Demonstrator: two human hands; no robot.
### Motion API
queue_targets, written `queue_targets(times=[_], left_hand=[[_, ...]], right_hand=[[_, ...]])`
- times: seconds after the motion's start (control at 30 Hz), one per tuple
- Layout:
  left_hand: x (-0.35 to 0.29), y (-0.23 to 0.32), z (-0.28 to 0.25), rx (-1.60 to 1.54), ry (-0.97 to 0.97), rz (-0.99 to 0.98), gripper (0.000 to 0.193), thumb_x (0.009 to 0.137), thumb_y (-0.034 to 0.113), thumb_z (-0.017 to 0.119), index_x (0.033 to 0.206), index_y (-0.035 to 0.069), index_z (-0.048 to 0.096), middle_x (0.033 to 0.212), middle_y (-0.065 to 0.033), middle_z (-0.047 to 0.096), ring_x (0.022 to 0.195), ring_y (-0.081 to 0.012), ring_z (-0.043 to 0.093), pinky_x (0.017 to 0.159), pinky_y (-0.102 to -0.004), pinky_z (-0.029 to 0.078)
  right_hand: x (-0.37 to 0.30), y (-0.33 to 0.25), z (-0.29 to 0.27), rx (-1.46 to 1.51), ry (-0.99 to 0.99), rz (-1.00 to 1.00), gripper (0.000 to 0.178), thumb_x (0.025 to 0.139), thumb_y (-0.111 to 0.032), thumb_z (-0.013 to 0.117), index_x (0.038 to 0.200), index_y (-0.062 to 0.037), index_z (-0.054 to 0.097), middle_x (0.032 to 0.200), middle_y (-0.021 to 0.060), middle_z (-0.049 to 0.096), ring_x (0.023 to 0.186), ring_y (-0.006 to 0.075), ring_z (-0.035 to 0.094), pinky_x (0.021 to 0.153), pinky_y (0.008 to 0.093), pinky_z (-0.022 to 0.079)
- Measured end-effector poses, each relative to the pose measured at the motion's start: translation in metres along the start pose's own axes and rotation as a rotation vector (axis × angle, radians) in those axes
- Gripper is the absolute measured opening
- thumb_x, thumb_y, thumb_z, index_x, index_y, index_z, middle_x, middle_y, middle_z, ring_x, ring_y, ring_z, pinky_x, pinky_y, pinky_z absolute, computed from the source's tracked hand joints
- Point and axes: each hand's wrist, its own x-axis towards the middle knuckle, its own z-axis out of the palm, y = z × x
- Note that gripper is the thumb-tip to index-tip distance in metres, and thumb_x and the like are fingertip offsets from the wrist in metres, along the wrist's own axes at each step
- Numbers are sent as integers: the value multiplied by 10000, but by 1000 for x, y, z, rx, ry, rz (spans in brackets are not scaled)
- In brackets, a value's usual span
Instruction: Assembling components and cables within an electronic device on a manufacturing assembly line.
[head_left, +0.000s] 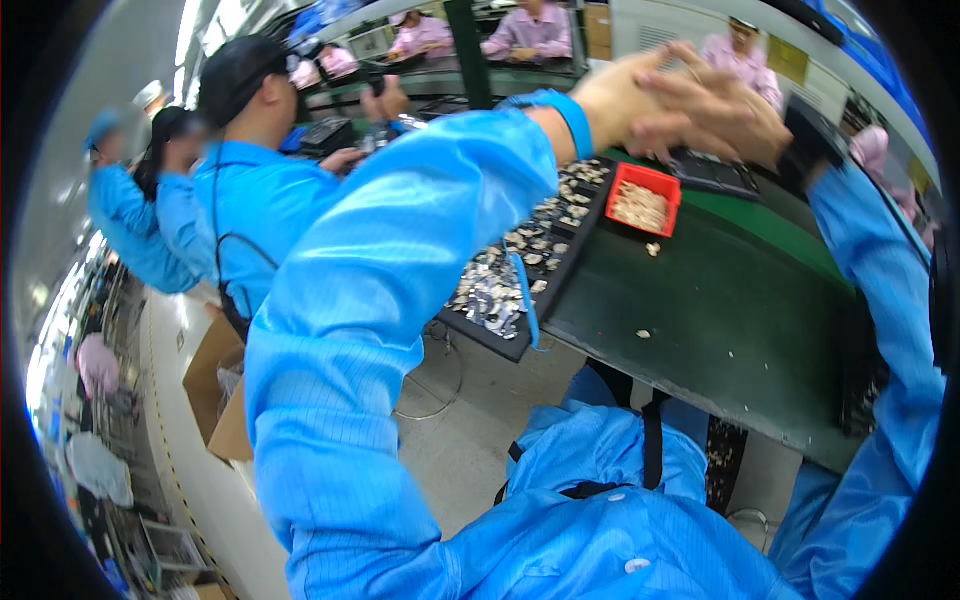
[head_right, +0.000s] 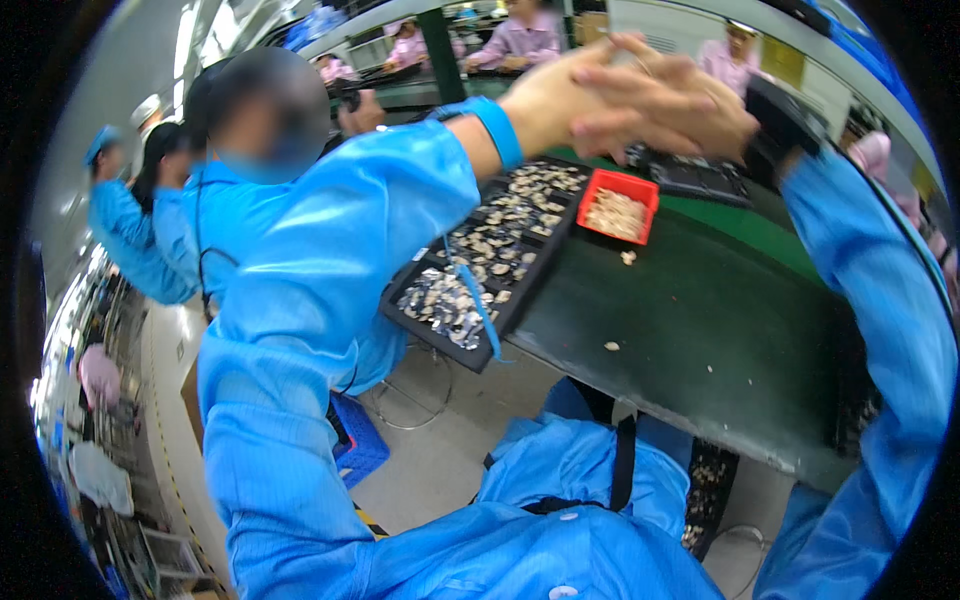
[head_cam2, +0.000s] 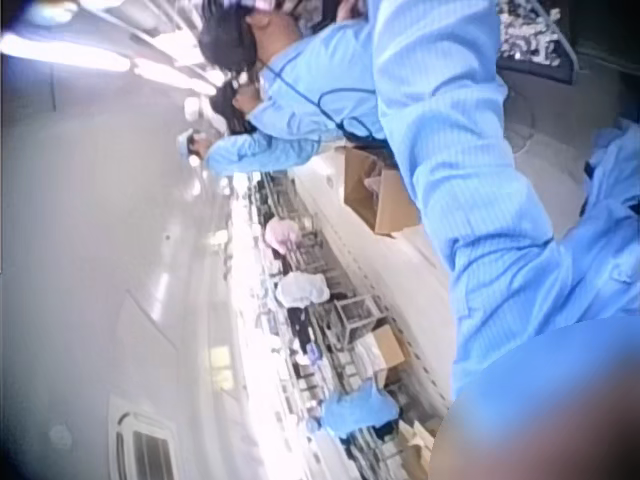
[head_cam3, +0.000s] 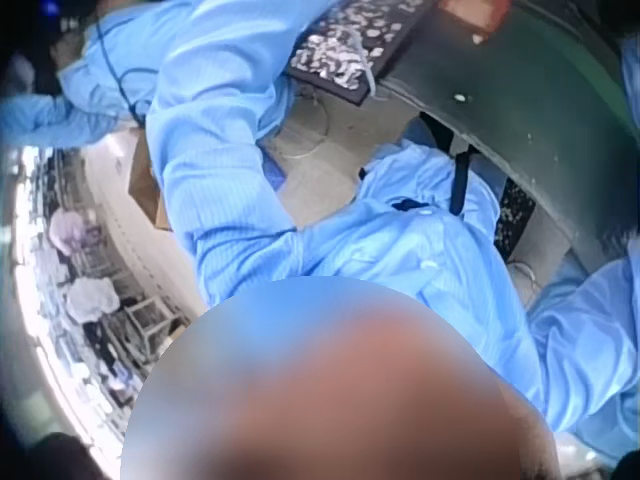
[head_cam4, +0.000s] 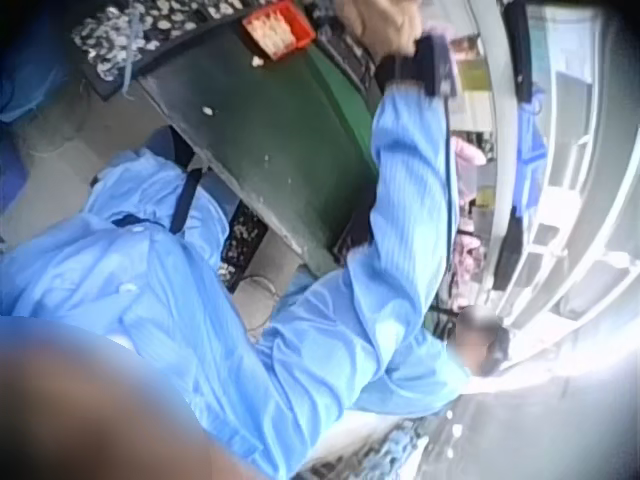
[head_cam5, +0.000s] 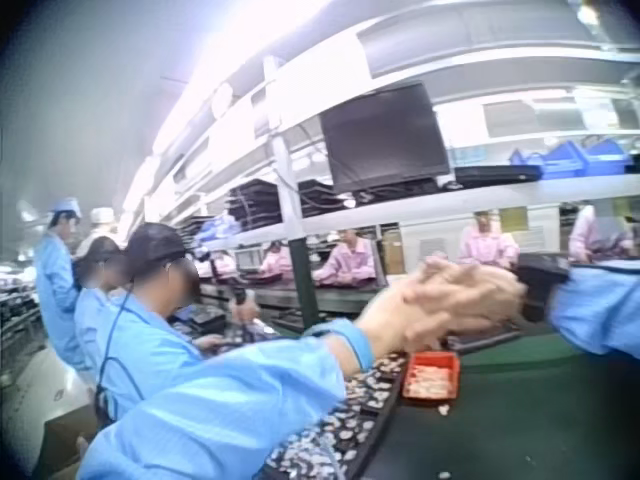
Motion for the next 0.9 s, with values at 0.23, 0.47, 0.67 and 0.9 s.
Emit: queue_targets(times=[0.23,0.47,0.67,0.9], left_hand=[[55,-71,40,-250,242,-29,593,961,528,587,1535,414,489,1653,-18,416,1478,-228,420,1171,-450,360],[53,-102,52,-655,297,-123,539,1036,494,533,1530,276,530,1685,-9,347,1540,-261,323,1259,-395,269],[49,-106,55,-461,383,76,439,1061,360,522,1446,572,520,1699,4,314,1549,-284,311,1271,-450,261],[52,-79,36,-304,-11,-443,804,894,454,696,1616,295,380,1527,-112,547,1390,-274,561,1225,-675,220]], right_hand=[[73,26,145,-125,67,-184,416,966,-477,640,1330,-278,612,1432,142,491,1360,545,456,970,799,329],[99,33,222,-81,-8,-432,341,957,-452,627,1226,-249,674,1332,121,570,1364,501,463,1036,796,239],[111,29,247,37,-77,-653,301,949,-431,616,1137,-224,727,1246,103,637,1368,464,469,1092,794,161],[138,45,304,105,-155,-891,297,939,-406,603,1034,-195,789,1146,82,716,1372,420,477,1158,791,70]])
